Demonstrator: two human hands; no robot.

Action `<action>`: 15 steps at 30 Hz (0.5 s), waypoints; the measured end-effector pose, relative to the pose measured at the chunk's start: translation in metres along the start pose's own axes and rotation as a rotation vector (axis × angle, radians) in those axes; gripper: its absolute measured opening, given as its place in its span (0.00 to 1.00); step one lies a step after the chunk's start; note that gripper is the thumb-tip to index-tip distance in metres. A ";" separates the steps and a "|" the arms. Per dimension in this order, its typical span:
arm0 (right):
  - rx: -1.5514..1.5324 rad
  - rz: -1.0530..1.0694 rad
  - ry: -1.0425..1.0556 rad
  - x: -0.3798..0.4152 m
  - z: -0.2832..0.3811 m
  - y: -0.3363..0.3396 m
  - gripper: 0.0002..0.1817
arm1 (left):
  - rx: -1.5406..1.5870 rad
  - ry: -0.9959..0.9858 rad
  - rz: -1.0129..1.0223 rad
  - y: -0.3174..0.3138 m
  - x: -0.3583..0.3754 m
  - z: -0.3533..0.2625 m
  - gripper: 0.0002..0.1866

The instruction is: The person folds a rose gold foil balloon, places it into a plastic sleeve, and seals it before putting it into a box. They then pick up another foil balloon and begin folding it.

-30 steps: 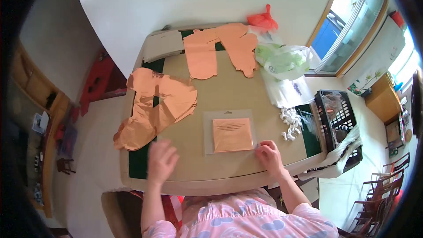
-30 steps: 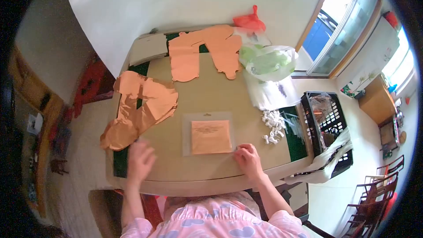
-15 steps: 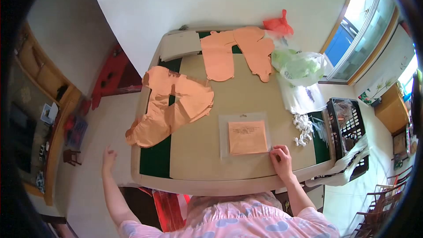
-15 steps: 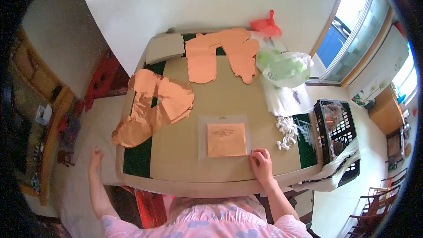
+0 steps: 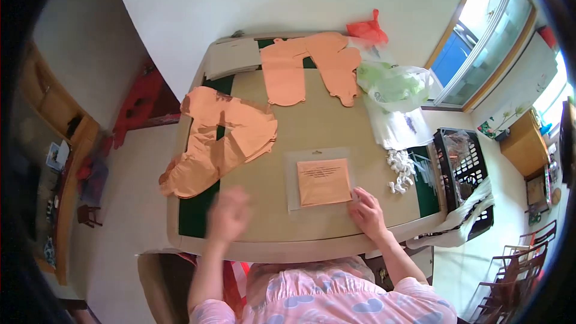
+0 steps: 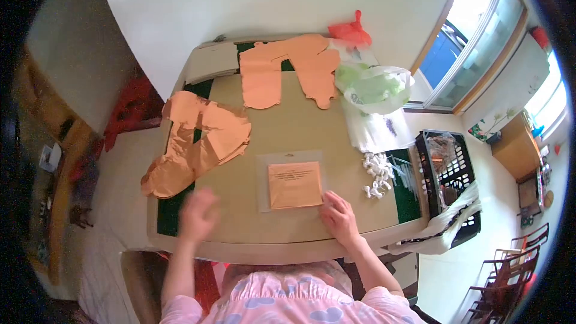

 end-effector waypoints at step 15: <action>-0.082 -0.128 -0.244 -0.003 -0.027 -0.012 0.05 | 0.434 0.107 0.079 -0.121 -0.003 -0.060 0.07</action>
Point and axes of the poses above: each hand's wrist, its own x-axis away from the middle knuckle, its own y-axis out of the back of the hand, z = x × y, the point moved 3 cm from there along -x, towards the middle knuckle, and after that the axes turned 13 degrees about y, right-handed, at the moved point
